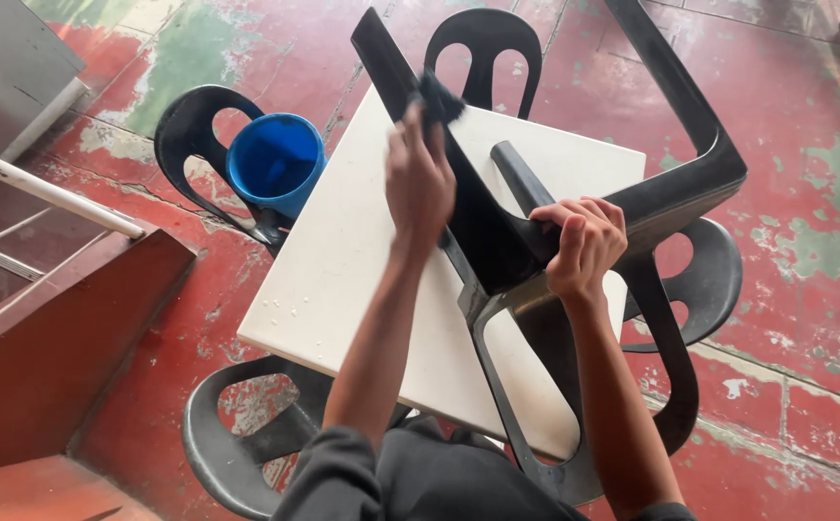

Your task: Cleaning a plastic chair with a cloth and soapy water from a bucket.

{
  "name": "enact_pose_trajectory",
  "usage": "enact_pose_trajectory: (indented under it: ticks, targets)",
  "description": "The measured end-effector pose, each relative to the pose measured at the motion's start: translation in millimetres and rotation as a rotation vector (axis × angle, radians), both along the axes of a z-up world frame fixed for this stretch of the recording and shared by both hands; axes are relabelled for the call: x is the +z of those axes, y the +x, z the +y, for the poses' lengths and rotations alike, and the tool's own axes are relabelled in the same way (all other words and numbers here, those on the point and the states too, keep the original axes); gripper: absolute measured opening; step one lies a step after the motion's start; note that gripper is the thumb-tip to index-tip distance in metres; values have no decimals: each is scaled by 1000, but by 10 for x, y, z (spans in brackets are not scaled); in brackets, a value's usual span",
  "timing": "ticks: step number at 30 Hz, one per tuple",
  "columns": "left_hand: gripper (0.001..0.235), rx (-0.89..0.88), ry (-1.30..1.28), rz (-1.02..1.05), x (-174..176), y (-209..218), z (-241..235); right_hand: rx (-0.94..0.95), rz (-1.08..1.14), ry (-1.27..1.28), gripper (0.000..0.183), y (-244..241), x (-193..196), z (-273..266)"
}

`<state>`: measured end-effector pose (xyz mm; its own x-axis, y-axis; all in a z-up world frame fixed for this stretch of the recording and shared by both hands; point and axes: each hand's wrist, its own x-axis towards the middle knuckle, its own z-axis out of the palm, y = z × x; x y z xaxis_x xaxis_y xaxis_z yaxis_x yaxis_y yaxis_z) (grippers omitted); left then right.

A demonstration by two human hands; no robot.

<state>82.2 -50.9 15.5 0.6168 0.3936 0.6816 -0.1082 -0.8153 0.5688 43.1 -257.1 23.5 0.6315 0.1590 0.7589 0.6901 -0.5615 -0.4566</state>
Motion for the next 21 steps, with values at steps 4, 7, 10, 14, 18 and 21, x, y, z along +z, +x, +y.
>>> enact_pose_trajectory:
  ticks: [4,7,10,14,18,21]
  targets:
    - [30,-297,-51,-95,-135,-1009,-624,-26,11,40,77,-52,86,37]
    - [37,-352,111,-78,-245,-1330,-793,-43,134,-24,73,-153,167,2]
    - [33,-450,90,-72,-179,-1172,-554,58,138,-124,70,-239,160,55]
    - [32,-231,32,-99,-69,-319,49,-73,82,-169,67,-316,50,217]
    - [33,-6,-37,47,58,475,447,-210,71,-213,65,-318,-21,305]
    - [34,45,-69,51,134,593,391,-164,64,-231,69,-314,127,347]
